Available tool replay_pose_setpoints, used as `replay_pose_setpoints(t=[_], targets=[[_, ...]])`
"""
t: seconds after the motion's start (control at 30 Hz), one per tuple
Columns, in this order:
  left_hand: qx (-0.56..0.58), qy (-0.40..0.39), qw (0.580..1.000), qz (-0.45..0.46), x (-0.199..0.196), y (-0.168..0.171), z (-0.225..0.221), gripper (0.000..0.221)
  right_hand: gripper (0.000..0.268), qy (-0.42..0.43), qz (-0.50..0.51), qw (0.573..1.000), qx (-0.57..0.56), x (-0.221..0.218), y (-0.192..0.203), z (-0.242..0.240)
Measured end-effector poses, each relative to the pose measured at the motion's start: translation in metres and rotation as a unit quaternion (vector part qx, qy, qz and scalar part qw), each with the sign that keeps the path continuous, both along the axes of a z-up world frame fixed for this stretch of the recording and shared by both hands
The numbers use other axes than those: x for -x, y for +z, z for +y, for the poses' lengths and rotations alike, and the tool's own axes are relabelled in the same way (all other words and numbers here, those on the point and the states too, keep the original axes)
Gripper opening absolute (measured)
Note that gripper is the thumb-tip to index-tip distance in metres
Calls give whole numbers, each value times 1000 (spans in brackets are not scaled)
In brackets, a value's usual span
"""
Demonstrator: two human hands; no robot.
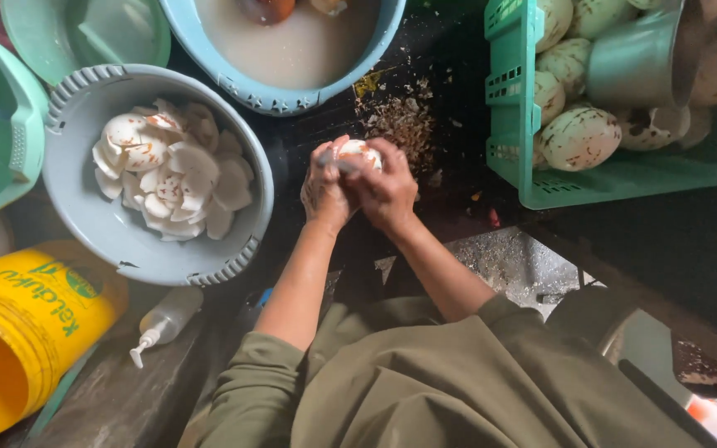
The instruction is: Peeling onions or similar root vegetables using a small knife over a workspace with various bowls and crates.
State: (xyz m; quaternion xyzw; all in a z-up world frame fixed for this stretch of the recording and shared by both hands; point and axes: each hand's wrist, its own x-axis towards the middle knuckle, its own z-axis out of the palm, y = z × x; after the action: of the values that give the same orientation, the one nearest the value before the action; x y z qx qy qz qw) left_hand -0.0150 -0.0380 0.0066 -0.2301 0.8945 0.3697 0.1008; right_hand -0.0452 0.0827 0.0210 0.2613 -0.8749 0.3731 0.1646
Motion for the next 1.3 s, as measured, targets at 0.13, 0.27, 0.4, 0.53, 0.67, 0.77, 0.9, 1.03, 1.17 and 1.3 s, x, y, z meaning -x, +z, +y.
replay_pose_setpoints(t=[0.13, 0.27, 0.4, 0.53, 0.67, 0.77, 0.9, 1.03, 1.17, 1.3], targets=[[-5, 0, 1000, -23, 0, 23, 4, 94, 23, -159, -447, 870, 136, 30, -24, 5], [-30, 15, 998, -55, 6, 7, 5, 84, 27, -37, -138, 990, -19, -7, 22, -4], [4, -34, 999, -36, 3, 7, -3, 106, 23, -71, -296, 952, 33, 34, -10, -2], [29, -46, 998, -34, 0, 14, 4, 96, 24, -135, -385, 913, -28, 29, 12, -5], [23, -33, 999, -30, 8, 60, 2, 67, 13, -40, -91, 995, -27, 21, 24, -11], [20, -42, 999, -11, -1, -1, 3, 113, 21, -5, -420, 886, 196, 51, -60, 21], [32, -48, 998, -26, 3, -12, -2, 114, 33, -100, -479, 871, -52, 36, 23, 1], [24, -45, 998, 21, -13, -8, 8, 109, 23, -83, -400, 911, -57, 37, -28, 9], [-86, -28, 983, 159, -15, -37, -9, 115, 18, -87, -542, 772, 320, 53, -26, 5], [-207, 37, 972, 103, -27, -37, -7, 126, 54, -181, -636, 670, 337, 37, -28, 23]])
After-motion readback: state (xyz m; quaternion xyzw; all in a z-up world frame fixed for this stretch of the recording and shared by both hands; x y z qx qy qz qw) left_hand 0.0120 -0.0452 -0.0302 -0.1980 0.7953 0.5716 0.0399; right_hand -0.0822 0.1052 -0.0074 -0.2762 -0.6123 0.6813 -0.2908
